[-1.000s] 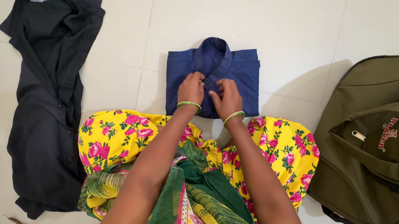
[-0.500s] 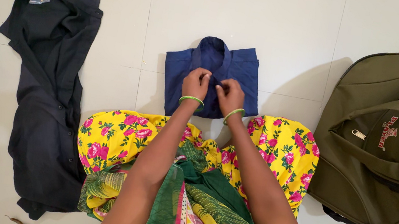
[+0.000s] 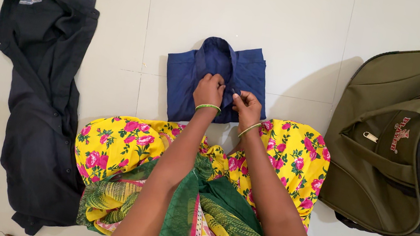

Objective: The person finishes folding a blue shirt and places it into a green travel bag, then spreads a black shirt on the floor and begins buttoning it.

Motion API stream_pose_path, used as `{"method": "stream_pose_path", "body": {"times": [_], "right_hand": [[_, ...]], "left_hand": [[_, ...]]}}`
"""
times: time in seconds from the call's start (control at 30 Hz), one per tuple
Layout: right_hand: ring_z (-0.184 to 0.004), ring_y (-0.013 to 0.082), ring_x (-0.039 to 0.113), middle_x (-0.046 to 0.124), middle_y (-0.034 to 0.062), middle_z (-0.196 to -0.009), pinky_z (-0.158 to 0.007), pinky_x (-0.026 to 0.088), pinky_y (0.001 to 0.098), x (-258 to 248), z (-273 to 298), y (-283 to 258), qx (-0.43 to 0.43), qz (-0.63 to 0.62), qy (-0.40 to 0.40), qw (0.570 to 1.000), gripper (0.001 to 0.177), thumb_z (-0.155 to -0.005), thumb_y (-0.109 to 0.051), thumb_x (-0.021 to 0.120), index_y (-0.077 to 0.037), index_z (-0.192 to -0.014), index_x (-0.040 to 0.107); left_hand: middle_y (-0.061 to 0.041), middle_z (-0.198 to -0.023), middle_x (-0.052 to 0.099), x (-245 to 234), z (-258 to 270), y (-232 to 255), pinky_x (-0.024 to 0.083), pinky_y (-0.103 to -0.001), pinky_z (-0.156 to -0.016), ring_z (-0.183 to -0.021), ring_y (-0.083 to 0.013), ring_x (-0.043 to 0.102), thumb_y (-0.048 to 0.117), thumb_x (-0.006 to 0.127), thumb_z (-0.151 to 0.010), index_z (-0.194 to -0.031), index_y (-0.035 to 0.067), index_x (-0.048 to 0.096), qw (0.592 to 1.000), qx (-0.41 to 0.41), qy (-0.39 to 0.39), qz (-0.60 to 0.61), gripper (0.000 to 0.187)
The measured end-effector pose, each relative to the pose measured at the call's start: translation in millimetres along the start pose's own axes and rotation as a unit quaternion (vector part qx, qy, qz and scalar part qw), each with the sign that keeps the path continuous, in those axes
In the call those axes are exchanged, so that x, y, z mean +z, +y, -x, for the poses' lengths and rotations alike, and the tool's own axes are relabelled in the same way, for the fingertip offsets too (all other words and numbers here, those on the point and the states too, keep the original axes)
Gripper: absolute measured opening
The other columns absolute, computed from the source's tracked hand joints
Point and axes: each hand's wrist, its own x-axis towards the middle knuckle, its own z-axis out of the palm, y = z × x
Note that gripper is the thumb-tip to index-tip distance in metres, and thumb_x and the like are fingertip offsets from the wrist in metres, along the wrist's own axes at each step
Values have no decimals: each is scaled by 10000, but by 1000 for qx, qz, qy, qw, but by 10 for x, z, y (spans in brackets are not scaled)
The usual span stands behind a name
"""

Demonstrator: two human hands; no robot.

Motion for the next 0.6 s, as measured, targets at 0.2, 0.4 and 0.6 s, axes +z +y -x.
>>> {"method": "stream_pose_path", "body": {"times": [0.2, 0.4, 0.6], "right_hand": [[-746, 56, 631, 680, -31, -869, -664, 525, 208, 56, 50, -102, 4, -24, -28, 999, 118, -934, -75, 744, -71, -1037, 686], [-736, 41, 623, 660, -38, -861, -642, 526, 203, 221, 150, -233, -27, -1, -33, 999, 135, -922, -38, 737, -62, -1042, 680], [-690, 39, 589, 653, -30, -819, -606, 495, 207, 318, 208, -289, -70, 63, -2, 996, 113, -904, -38, 765, -54, -975, 680]], "left_hand": [[-66, -926, 674, 53, -36, -94, 535, -472, -744, -929, -320, 665, 172, 782, -830, -844, 127, 651, 999, 14, 20, 27, 139], [-96, -876, 744, -11, 12, -203, 565, -424, -740, -828, -309, 731, 148, 772, -860, -878, 85, 683, 989, 9, 0, 145, 111], [-74, -834, 785, -102, 90, -190, 588, -300, -716, -751, -172, 777, 122, 758, -866, -927, 81, 737, 968, -32, -13, 248, 76]]}}
